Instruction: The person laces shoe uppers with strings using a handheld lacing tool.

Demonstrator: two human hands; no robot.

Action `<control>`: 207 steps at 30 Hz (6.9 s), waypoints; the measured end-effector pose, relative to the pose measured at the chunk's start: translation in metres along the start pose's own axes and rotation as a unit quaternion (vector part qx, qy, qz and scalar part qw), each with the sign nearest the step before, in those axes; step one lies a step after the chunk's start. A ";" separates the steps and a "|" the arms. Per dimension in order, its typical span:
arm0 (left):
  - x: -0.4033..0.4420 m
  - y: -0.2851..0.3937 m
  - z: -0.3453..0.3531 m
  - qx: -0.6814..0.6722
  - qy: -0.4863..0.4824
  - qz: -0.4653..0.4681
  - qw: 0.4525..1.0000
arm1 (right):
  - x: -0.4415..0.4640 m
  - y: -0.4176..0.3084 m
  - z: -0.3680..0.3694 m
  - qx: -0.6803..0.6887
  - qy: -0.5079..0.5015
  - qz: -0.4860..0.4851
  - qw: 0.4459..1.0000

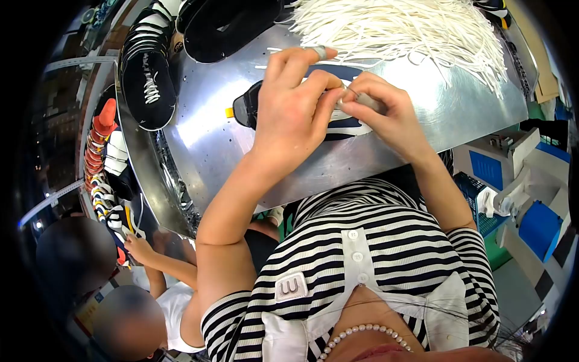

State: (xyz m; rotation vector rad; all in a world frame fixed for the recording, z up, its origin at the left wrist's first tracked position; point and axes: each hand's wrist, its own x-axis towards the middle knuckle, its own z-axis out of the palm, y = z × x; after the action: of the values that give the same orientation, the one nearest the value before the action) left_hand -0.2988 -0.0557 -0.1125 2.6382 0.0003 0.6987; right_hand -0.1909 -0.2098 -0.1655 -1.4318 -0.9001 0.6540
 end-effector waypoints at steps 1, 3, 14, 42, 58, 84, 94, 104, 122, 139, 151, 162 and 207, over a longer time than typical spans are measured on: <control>-0.003 -0.001 0.000 -0.023 0.007 -0.043 0.999 | 0.003 0.002 0.006 0.021 0.028 0.023 0.999; -0.013 -0.003 -0.004 -0.068 0.022 -0.129 0.989 | 0.005 0.000 0.007 0.075 0.054 0.132 0.987; -0.038 -0.030 0.038 -0.459 -0.103 -0.590 0.656 | 0.002 0.032 0.018 0.023 0.084 0.126 0.988; -0.061 0.009 0.056 -0.349 0.024 -0.371 0.860 | 0.008 0.004 -0.002 -0.353 -0.096 0.002 0.931; -0.041 -0.010 0.046 -0.376 -0.043 -0.524 0.763 | 0.012 0.051 0.014 -0.286 0.110 -0.107 0.946; -0.038 -0.007 0.052 -0.345 -0.067 -0.507 0.787 | 0.021 0.061 0.007 -0.318 0.056 -0.053 0.945; -0.034 -0.006 0.050 -0.364 -0.047 -0.557 0.745 | 0.019 0.065 0.009 -0.306 0.075 -0.043 0.948; -0.026 -0.001 0.022 -0.409 -0.126 -0.628 0.650 | 0.018 0.070 0.016 -0.360 0.096 -0.057 0.926; -0.041 -0.006 0.049 -0.324 -0.081 -0.512 0.791 | 0.020 0.066 0.007 -0.321 0.060 -0.037 0.944; -0.039 -0.016 0.052 -0.395 -0.074 -0.562 0.723 | 0.014 0.072 0.016 -0.332 0.089 -0.067 0.937; -0.034 0.033 -0.085 -0.732 0.150 -0.446 0.493 | 0.014 0.071 0.015 -0.396 0.123 -0.041 0.909; -0.077 0.040 0.012 0.042 -0.029 -0.122 0.991 | 0.015 0.063 0.009 -0.298 0.166 -0.051 0.939; -0.112 0.029 0.045 -0.029 0.010 0.004 1.000 | -0.020 -0.006 0.006 -0.264 -0.210 0.055 0.940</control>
State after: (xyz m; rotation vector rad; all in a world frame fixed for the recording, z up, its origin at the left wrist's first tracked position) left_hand -0.3783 -0.1106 -0.1898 2.5772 -0.0246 0.7176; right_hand -0.2073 -0.2239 -0.1624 -1.8664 -1.4155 0.8637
